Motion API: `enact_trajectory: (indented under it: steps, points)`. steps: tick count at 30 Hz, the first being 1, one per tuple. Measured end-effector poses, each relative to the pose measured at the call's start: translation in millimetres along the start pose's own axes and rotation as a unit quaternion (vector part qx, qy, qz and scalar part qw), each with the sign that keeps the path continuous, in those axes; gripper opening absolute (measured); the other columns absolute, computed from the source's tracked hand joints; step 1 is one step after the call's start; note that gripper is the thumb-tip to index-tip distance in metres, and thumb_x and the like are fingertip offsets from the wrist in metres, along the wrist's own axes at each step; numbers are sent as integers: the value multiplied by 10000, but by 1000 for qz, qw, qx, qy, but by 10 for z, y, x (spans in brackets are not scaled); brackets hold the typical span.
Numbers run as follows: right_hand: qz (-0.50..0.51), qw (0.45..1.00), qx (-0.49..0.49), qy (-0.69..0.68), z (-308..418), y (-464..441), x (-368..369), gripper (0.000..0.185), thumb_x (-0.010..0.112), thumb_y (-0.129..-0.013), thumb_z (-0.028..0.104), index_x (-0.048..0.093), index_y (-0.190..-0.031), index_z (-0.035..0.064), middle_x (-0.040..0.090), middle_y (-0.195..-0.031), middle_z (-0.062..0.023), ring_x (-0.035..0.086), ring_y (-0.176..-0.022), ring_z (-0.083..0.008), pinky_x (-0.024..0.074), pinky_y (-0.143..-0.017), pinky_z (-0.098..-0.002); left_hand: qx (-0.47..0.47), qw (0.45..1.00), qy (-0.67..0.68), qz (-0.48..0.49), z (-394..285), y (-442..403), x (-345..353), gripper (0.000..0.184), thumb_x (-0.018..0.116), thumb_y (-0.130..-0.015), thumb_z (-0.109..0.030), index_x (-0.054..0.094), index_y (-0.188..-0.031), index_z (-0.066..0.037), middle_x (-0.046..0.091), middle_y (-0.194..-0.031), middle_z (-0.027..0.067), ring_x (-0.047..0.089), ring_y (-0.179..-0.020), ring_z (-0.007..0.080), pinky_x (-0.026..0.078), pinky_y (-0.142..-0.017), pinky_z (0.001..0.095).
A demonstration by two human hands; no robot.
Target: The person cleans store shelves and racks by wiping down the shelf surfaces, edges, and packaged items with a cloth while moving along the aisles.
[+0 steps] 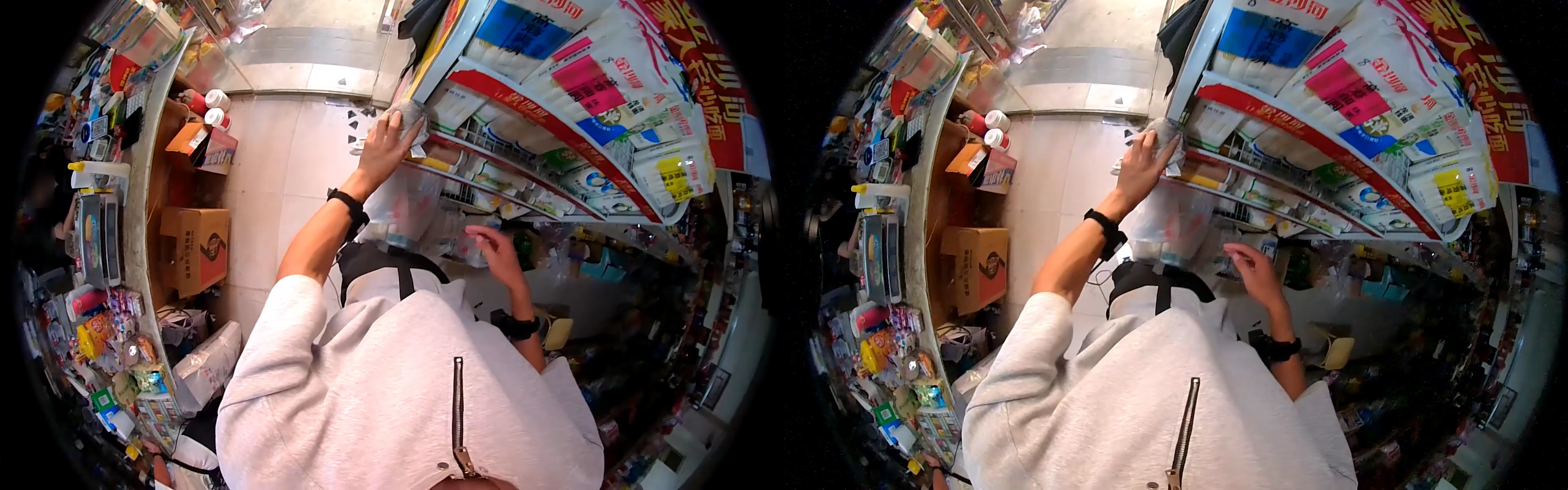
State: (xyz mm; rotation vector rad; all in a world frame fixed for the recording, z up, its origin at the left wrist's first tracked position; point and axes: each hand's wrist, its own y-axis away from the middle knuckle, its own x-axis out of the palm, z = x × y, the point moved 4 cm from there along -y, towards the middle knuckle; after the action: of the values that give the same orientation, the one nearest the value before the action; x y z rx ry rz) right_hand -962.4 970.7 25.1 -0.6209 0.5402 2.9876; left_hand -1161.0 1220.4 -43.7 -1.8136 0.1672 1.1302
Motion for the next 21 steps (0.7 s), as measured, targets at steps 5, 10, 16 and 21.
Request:
enact_trajectory:
  steps: [5, 10, 16, 21]
  points:
    - [-6, 1000, -2, -14, -125, 137, 71, 263, 541, -1030, 125, 663, -1249, 44, 710, -1192, -79, 655, -1089, -168, 494, -931, -300, 17, 992, -31, 124, 122, 574, 438, 485, 625, -839, -128, 602, -1323, -136, 527, -1257, 179, 567, -1119, 360, 567, -751, 387]
    - [-16, 999, 46, -9, -169, 456, 141, 263, 542, -1029, 112, 661, -1244, 19, 711, -1184, -84, 655, -1087, -167, 497, -923, -306, -190, 782, 90, 587, 598, 1958, 832, 259, 735, -808, -346, 759, -974, -149, 725, -931, 114, 720, -921, 344, 578, -766, 457]
    - [-53, 991, 121, -38, -587, 877, 295, 269, 546, -1029, 131, 660, -1237, 3, 720, -1154, -98, 661, -1060, -168, 498, -920, -310, -223, 770, 40, 596, 592, 2796, 542, 311, 680, -845, -255, 708, -1131, -138, 640, -1191, 213, 695, -981, 398, 572, -812, 486]
    - [-48, 988, 127, -71, -904, 1162, 460, 259, 549, -1025, 133, 666, -1210, -5, 731, -1113, -101, 670, -1035, -168, 502, -913, -314, -248, 800, 81, 541, 385, 2649, 424, 360, 661, -830, -173, 615, -1182, -115, 601, -1190, 211, 673, -990, 429, 559, -825, 522]
